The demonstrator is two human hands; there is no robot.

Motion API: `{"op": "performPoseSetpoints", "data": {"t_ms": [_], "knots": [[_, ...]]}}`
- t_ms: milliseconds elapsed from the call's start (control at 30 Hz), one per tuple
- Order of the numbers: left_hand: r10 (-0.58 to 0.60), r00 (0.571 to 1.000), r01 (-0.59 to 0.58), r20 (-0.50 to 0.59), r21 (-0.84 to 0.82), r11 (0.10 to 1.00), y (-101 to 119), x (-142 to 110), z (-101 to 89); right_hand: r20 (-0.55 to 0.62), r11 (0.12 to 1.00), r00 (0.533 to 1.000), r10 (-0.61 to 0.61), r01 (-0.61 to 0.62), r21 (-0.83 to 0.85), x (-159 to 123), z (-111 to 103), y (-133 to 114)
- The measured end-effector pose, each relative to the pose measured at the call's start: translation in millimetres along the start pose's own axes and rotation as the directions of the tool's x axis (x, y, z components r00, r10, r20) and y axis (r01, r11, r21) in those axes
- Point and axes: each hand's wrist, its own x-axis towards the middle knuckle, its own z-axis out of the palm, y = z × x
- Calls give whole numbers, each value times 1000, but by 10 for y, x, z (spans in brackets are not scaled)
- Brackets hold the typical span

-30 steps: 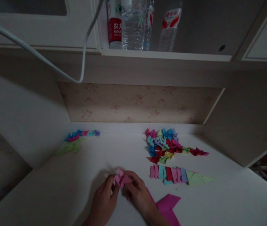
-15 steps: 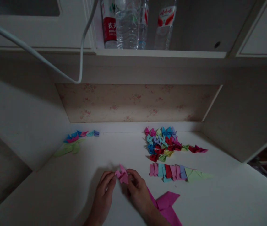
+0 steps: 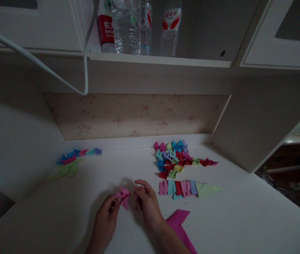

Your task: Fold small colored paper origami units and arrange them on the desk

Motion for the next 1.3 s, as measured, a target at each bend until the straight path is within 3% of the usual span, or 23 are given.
{"op": "performPoseSetpoints", "data": {"t_ms": [100, 233, 400, 500, 633, 833, 1000, 1133, 1300], "knots": [[-30, 999, 30, 19, 6, 1000, -41, 13, -7, -18, 997, 998, 59, -58, 50, -21, -44, -289], [-51, 999, 52, -15, 10, 999, 22, 46, 20, 14, 995, 997, 72, -71, -73, -53, -364, -534], [65, 992, -64, 113, -14, 998, 511, 248, 283, 164, 901, 982, 99, -19, -434, -31, -905, -428], [141, 973, -131, 185, -67, 989, 884, 525, 595, 198, 828, 972, 126, 7, -561, 4, -1063, -305], [280, 925, -260, 258, -110, 959, 1240, 999, 1150, 272, 775, 948, 166, 45, -631, 46, -1083, -261], [362, 847, -400, 389, 19, 916, 1551, 1641, 2131, 243, 783, 952, 186, 6, -622, 69, -1073, -291], [328, 828, -429, 456, 137, 893, 1687, 2068, 2864, 239, 684, 957, 165, 64, -727, 98, -1090, -235], [318, 816, -466, 482, 225, 855, 1746, 2322, 3265, 227, 624, 955, 191, 60, -779, 142, -1098, -163], [343, 805, -520, 483, 298, 800, 1715, 2399, 3536, 324, 524, 941, 98, 228, -821, 224, -1142, -24]]}}
